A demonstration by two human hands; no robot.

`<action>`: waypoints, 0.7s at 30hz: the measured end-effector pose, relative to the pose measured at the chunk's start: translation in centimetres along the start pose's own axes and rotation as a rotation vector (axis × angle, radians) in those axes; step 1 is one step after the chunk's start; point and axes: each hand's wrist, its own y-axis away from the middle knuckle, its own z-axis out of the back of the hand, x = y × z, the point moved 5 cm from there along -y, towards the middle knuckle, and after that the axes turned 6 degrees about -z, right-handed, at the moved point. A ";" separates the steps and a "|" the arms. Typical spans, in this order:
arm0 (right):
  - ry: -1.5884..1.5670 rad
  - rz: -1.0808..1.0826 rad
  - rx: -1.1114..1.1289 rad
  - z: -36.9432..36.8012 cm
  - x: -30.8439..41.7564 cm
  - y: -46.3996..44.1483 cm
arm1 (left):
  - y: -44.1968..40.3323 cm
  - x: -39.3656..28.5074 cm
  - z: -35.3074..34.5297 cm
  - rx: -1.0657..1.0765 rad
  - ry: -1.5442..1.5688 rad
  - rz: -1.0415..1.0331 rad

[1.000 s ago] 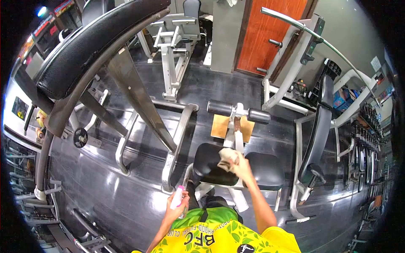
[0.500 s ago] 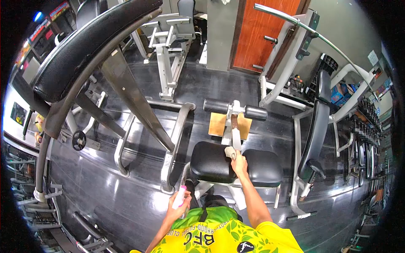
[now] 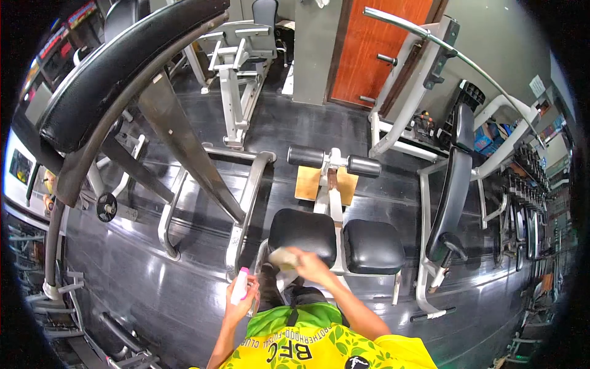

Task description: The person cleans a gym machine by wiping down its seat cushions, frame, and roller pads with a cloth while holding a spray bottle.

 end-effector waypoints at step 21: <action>0.045 0.142 -0.541 -6.2 0.6 -2.4 | 1.4 -0.4 -1.0 0.018 -0.062 0.052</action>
